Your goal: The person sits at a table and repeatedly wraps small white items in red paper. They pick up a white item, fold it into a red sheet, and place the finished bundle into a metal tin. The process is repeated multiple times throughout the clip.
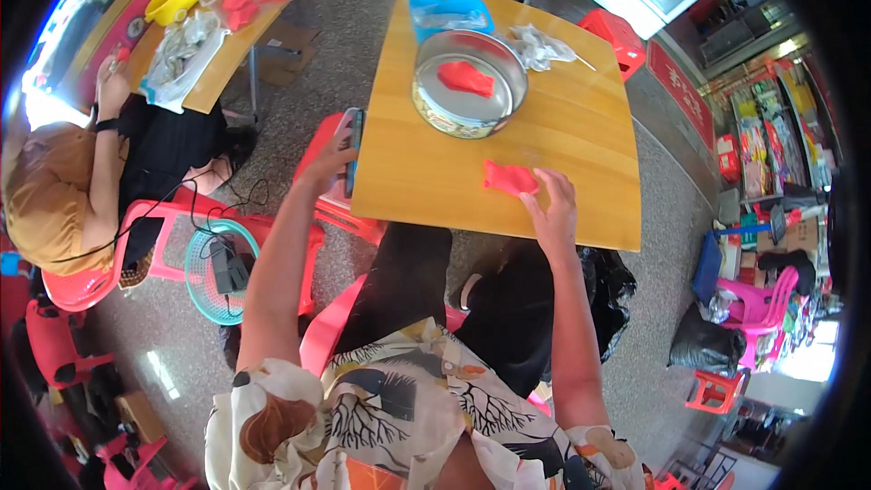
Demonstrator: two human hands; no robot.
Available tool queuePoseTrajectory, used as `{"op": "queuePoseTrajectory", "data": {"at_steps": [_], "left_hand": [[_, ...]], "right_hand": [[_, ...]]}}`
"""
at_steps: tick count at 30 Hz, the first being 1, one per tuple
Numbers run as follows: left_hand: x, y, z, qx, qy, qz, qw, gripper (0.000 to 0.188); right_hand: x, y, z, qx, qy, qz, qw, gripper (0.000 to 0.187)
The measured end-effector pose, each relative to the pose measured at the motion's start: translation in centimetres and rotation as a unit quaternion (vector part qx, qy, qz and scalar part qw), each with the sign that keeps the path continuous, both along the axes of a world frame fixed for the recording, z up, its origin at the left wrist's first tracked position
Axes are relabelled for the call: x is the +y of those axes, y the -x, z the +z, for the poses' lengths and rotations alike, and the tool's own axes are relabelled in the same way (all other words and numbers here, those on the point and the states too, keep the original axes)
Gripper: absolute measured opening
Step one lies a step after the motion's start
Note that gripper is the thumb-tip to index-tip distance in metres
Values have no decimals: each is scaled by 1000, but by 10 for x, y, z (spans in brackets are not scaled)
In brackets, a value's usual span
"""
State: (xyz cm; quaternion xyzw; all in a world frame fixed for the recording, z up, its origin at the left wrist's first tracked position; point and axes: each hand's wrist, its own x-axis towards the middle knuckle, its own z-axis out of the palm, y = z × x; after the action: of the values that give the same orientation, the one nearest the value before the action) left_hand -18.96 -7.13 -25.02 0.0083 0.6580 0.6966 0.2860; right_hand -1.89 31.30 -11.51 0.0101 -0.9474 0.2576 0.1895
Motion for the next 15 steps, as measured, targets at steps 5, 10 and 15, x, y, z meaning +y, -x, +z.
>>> {"op": "queuePoseTrajectory", "data": {"at_steps": [5, 10, 15], "left_hand": [[42, 5, -46, 77, -16, 82, 994, 58], [67, 7, -67, 121, 9, 126, 985, 54], [64, 16, -77, 133, 35, 133, 982, 50]], "right_hand": [[-9, 10, -9, -15, -2, -25, 1000, 43], [-8, 19, -12, -50, -30, -2, 998, 46], [-10, 27, -4, -78, -13, 1, 997, 37]]}}
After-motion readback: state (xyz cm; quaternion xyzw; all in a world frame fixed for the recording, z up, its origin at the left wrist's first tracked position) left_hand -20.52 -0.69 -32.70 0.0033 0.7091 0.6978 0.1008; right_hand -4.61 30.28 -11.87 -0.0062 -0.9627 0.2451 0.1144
